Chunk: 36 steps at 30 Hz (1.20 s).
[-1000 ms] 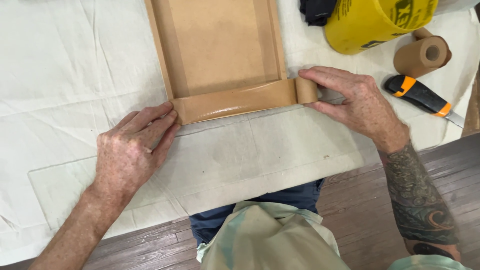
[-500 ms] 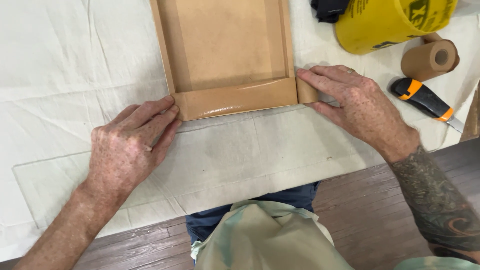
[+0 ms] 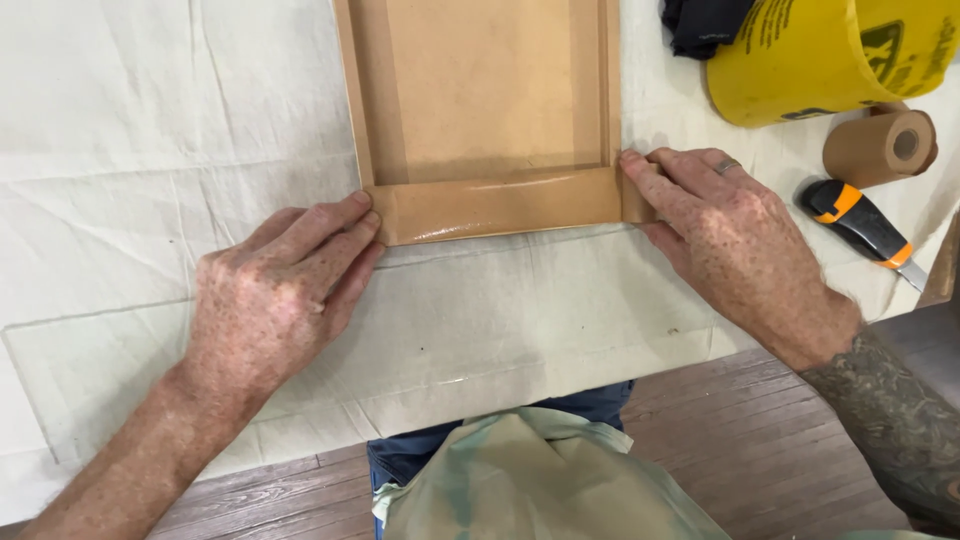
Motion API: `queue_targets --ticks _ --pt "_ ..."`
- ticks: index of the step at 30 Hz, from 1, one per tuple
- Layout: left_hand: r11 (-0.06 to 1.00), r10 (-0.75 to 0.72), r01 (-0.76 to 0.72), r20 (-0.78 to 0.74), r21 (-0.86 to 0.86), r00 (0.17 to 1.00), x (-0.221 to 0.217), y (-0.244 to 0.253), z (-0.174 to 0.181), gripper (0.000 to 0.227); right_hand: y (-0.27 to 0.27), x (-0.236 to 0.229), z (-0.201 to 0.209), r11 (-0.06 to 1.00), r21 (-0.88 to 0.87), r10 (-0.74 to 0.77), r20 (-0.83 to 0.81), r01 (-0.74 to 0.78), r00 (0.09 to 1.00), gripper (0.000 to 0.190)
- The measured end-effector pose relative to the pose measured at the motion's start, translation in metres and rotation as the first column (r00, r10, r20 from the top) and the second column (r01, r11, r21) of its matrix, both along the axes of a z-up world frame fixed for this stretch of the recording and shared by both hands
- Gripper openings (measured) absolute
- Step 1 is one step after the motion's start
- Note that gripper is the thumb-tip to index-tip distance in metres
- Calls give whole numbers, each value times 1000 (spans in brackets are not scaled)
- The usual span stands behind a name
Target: Lining the interior of a wooden frame with adhesive material, trimming it with a utility knife, and smoothing it down.
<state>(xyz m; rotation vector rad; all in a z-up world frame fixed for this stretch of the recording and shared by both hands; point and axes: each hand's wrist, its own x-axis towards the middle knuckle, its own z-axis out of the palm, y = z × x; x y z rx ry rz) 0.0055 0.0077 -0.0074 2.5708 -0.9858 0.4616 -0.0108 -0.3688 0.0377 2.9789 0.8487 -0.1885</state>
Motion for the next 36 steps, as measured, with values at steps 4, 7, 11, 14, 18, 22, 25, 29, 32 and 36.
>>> queue_targets --ticks 4,7,11,14,18,22,25,29,32,36 --pt "1000 7 -7 10 -11 1000 1 -1 0 7 -4 -2 -8 1000 4 -18 25 18 1000 74" --pt "1000 -5 5 -34 -15 999 -1 -2 4 11 -8 -1 -9 991 113 -64 -29 67 998 78" --pt "995 -98 97 -17 -26 995 18 -11 25 11 -9 7 -4 897 430 -82 -77 107 994 61" --pt "992 -100 100 -8 71 995 24 -30 23 35 -6 -6 -7 864 467 -127 -155 186 980 59" --pt "970 -15 66 -214 235 977 53 -70 21 17 -14 -12 -22 777 587 -209 -99 226 973 62" --pt "927 -79 245 -491 284 868 61 -139 45 46 -13 -20 -23 720 651 -241 -89 240 966 61" --pt "960 -80 234 -650 154 756 58 -182 29 55 -14 -25 -36 683 699 -248 -54 214 967 58" --pt "975 103 49 -636 216 765 60 -207 5 37 -19 -33 -46 609 757 -349 -15 239 937 50" --pt "987 114 0 -693 162 712 44 -205 26 34 -25 -38 -53 588 759 -426 -1 278 905 47" --pt "993 78 5 -711 114 699 20 -196 51 41 -28 -38 -57 559 770 -536 51 309 843 44"
